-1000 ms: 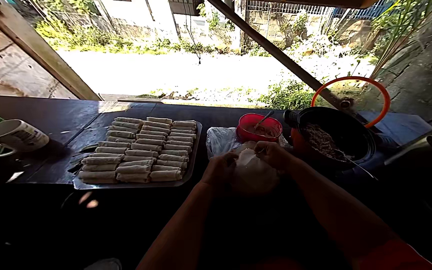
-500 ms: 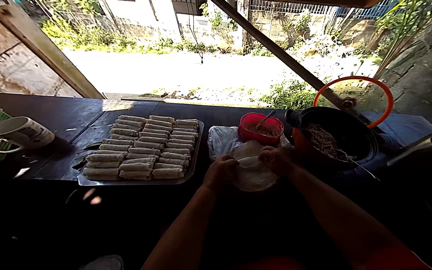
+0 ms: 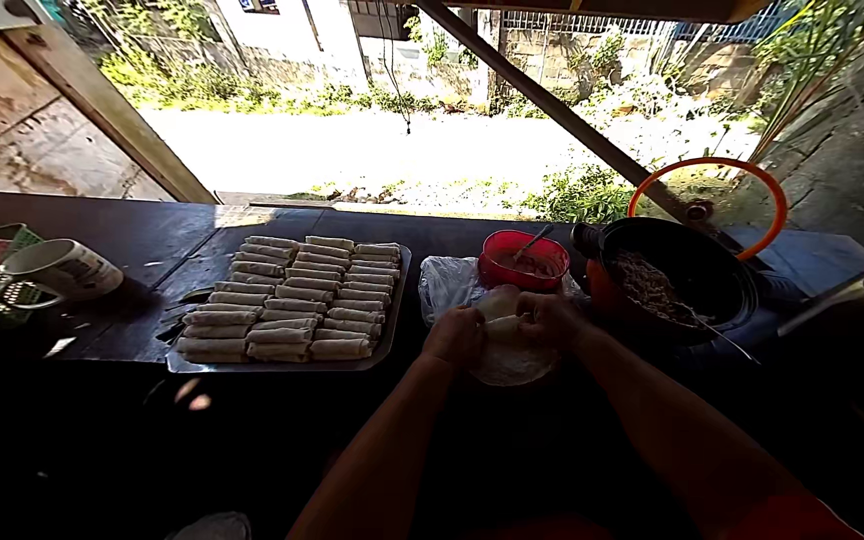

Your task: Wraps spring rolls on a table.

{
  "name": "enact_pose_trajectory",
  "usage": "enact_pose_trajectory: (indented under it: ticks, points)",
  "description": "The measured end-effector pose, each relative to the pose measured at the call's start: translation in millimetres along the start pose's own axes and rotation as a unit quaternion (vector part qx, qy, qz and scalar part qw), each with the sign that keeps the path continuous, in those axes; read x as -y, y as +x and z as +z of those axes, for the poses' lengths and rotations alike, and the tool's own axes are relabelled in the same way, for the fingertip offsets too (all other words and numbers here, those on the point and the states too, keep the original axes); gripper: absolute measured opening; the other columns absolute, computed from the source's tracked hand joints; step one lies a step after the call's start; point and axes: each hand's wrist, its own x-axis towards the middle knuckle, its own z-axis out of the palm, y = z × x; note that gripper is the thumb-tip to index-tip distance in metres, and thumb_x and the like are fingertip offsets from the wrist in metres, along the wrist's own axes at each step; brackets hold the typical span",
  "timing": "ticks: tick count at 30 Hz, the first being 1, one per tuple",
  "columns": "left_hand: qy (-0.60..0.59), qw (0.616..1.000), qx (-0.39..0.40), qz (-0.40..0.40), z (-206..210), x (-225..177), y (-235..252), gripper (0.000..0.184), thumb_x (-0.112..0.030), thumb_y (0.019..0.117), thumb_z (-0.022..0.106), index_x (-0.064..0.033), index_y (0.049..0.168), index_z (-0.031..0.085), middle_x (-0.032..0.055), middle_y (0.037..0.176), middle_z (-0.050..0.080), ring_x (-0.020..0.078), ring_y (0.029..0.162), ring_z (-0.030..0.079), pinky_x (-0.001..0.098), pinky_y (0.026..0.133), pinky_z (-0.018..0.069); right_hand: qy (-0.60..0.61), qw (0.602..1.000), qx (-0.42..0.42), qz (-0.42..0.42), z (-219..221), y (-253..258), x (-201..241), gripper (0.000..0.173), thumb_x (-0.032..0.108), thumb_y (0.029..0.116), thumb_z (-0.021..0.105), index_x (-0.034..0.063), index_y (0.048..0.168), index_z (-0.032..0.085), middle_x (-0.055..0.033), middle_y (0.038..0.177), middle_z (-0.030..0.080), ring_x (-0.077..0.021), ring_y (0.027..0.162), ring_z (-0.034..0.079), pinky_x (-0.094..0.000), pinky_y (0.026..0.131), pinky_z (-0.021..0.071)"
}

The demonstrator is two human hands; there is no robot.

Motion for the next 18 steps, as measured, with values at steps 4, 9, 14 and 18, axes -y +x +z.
enact_pose_trajectory:
  ticks: [4,9,14,18]
  points:
    - [0.006,0.999,0.033,-0.018,-2.8,-4.1,4.0,0.027,-0.029,0.0959,0.064,-0.0146,0.117,0.073,0.0084,0.116,0.069,0.026,0.113,0.065,0.05,0.099,0.0522,0.01,0.998,0.051,0.025,-3.8,6.5,1.5,0.042,0.033,0.0985,0.065,0.0119,0.135,0.062,-0.0091,0.111,0.072,-0.022,0.105,0.069,-0.0444,0.099,0.0535]
    - [0.012,0.999,0.043,-0.009,-0.9,-4.7,3.2,0.026,-0.028,0.0984,0.06,-0.0139,0.116,0.073,0.0089,0.122,0.067,0.0262,0.118,0.064,0.0503,0.102,0.0509,-0.04,0.995,0.096,0.0,-6.9,10.7,-2.8,0.022,0.023,0.0997,0.061,0.0091,0.112,0.073,-0.011,0.111,0.07,-0.0243,0.11,0.066,-0.0467,0.101,0.0506]
    - [0.017,0.999,0.041,-0.001,-0.8,-4.8,-1.6,0.027,-0.029,0.0999,0.058,-0.0142,0.118,0.072,0.0088,0.121,0.068,0.0258,0.117,0.064,0.0498,0.102,0.0509,-0.026,0.993,0.119,0.005,-15.1,7.1,1.0,0.024,0.026,0.1012,0.061,0.0112,0.117,0.07,-0.0091,0.109,0.073,-0.0219,0.107,0.068,-0.047,0.098,0.0526]
    - [0.019,0.999,0.041,0.006,0.3,-3.4,-0.9,0.027,-0.029,0.1001,0.057,-0.0133,0.115,0.072,0.0091,0.118,0.069,0.0264,0.116,0.065,0.0511,0.101,0.0505,-0.02,0.992,0.12,-0.012,-13.6,7.2,-2.9,0.027,0.03,0.1019,0.061,0.0127,0.12,0.071,-0.0086,0.109,0.073,-0.0214,0.106,0.069,-0.0468,0.099,0.0525]
